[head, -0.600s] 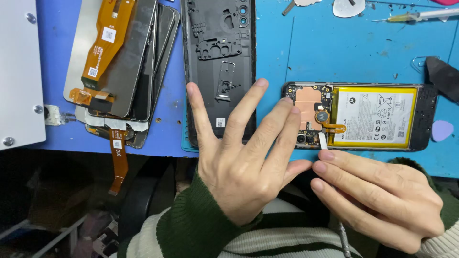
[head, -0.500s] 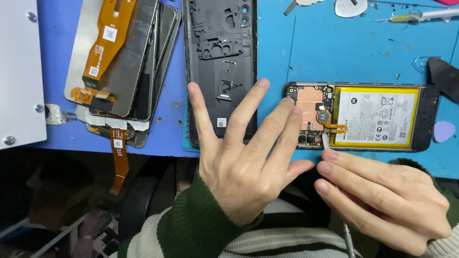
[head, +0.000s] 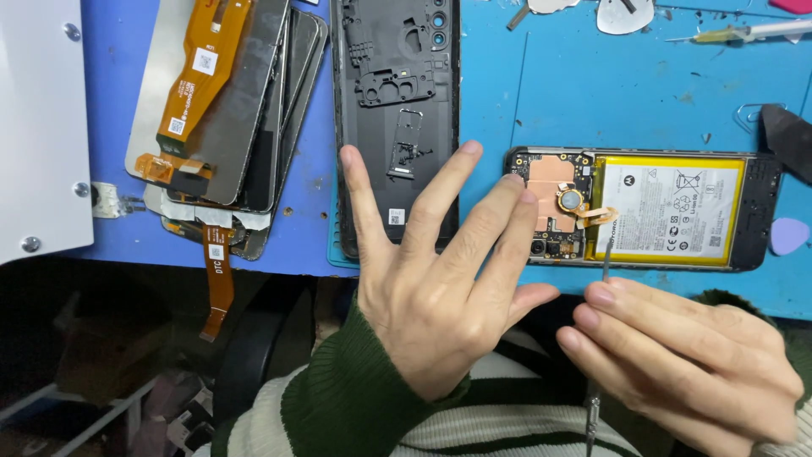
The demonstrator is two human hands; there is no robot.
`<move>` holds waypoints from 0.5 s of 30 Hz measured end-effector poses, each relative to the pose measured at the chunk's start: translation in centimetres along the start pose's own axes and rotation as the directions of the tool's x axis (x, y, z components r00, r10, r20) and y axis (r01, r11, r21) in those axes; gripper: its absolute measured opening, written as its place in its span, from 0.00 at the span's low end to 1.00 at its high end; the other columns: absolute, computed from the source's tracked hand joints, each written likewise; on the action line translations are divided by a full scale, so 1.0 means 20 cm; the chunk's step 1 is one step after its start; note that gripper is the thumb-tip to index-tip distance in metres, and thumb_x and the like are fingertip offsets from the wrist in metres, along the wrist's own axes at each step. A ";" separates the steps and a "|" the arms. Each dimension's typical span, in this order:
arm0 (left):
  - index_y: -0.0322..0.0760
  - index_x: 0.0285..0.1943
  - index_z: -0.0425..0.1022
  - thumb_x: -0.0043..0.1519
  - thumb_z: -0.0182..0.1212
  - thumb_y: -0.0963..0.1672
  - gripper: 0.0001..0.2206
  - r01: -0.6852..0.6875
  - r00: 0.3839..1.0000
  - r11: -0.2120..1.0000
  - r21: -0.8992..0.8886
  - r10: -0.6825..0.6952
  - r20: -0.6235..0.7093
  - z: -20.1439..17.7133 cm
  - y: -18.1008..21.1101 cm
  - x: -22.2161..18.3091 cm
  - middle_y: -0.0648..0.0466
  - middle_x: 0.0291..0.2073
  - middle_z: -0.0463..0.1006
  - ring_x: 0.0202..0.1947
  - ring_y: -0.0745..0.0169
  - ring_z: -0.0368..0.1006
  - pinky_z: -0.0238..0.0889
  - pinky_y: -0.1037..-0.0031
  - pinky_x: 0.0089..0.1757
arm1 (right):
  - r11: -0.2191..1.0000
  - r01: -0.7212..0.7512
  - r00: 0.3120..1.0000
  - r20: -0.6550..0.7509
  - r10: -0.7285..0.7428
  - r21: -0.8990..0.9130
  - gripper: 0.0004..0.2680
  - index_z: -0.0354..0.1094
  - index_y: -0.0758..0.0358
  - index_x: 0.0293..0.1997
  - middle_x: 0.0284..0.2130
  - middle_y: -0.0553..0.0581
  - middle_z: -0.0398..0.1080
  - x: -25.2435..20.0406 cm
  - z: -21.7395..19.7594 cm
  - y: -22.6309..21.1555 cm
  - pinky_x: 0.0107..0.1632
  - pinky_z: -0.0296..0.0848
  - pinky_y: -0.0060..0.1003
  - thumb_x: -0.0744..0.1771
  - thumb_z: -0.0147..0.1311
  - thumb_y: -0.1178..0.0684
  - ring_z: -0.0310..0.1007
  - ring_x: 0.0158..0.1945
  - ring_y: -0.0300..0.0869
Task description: Disassembling and repairing a Motorola smartphone at a workbench.
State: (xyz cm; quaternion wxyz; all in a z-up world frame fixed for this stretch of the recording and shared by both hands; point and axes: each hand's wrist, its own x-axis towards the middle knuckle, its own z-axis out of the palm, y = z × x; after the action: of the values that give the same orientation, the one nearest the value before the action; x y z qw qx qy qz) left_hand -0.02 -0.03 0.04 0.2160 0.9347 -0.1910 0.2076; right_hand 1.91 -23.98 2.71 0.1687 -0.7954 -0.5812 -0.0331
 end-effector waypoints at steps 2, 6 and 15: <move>0.32 0.52 0.81 0.56 0.86 0.54 0.28 0.002 1.000 1.000 0.002 -0.002 0.003 -0.01 0.00 0.00 0.49 0.53 0.80 0.63 0.40 0.67 0.40 0.12 0.55 | 0.998 0.060 0.997 0.045 -0.059 -0.012 0.12 0.70 0.68 0.57 0.57 0.63 0.70 -0.05 -0.02 0.05 0.63 0.72 0.48 0.69 0.43 0.59 0.72 0.61 0.52; 0.33 0.51 0.81 0.46 0.91 0.57 0.35 0.002 1.000 1.000 0.019 -0.002 0.005 -0.02 0.00 0.01 0.51 0.52 0.80 0.63 0.41 0.68 0.41 0.12 0.55 | 0.996 -0.081 0.996 0.042 0.082 -0.020 0.14 0.66 0.65 0.59 0.59 0.64 0.69 -0.25 -0.03 0.04 0.68 0.68 0.62 0.67 0.48 0.54 0.70 0.64 0.58; 0.31 0.37 0.77 0.69 0.57 0.35 0.07 -0.070 0.969 0.997 0.038 0.077 -0.236 0.02 0.07 0.19 0.48 0.36 0.75 0.44 0.48 0.74 0.62 0.31 0.58 | 0.903 -0.409 0.892 -0.150 0.426 0.133 0.17 0.63 0.72 0.58 0.60 0.68 0.68 -0.33 -0.05 0.04 0.75 0.69 0.53 0.64 0.46 0.54 0.70 0.69 0.57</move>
State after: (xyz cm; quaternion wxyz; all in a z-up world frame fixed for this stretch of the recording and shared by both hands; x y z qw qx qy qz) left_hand 2.75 -2.35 2.03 0.2158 0.8986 -0.1954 0.3283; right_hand 0.71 -30.45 1.88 0.2611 -0.8864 -0.3803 -0.0374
